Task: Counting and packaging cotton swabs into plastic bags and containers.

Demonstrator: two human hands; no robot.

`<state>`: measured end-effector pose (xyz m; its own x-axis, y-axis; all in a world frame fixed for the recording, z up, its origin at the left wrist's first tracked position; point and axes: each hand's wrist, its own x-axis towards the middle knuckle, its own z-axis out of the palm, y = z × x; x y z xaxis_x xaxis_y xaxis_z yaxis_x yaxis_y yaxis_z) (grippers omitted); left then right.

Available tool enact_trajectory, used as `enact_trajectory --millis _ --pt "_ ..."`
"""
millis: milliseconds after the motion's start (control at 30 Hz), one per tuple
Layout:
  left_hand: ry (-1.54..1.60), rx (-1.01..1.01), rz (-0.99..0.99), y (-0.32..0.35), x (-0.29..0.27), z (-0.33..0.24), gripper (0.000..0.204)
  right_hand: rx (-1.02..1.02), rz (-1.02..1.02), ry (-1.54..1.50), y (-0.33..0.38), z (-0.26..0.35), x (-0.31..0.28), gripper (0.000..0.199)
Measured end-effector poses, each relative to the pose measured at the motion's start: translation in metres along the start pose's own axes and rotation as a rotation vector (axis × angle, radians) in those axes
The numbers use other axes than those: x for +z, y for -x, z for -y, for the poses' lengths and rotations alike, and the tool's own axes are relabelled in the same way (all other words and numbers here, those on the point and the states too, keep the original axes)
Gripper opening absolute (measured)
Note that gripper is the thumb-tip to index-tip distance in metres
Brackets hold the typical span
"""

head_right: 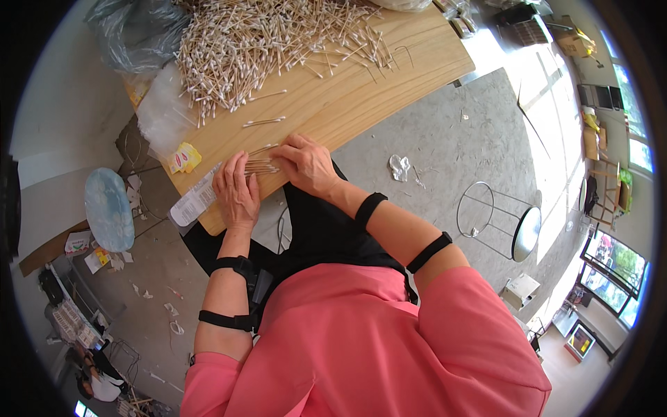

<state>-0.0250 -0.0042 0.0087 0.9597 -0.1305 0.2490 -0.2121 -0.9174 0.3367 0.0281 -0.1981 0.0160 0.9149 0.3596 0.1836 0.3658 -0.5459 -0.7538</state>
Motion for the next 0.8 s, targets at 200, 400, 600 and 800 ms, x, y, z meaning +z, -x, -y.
enact_trajectory --millis 200,400,600,800 --pt "-0.024 0.003 0.017 -0.001 0.0 0.001 0.055 0.064 -0.007 0.032 -0.009 0.005 0.002 0.018" --pt "-0.008 -0.011 0.028 0.001 0.001 0.001 0.056 0.096 -0.24 -0.001 -0.033 -0.004 -0.005 0.017" --pt "-0.003 -0.001 0.054 -0.003 0.0 0.0 0.058 -0.026 0.078 0.109 -0.045 -0.01 0.004 0.011" --pt "-0.006 -0.028 0.152 -0.004 0.0 0.001 0.058 0.137 -0.257 0.013 -0.077 -0.014 0.0 0.009"
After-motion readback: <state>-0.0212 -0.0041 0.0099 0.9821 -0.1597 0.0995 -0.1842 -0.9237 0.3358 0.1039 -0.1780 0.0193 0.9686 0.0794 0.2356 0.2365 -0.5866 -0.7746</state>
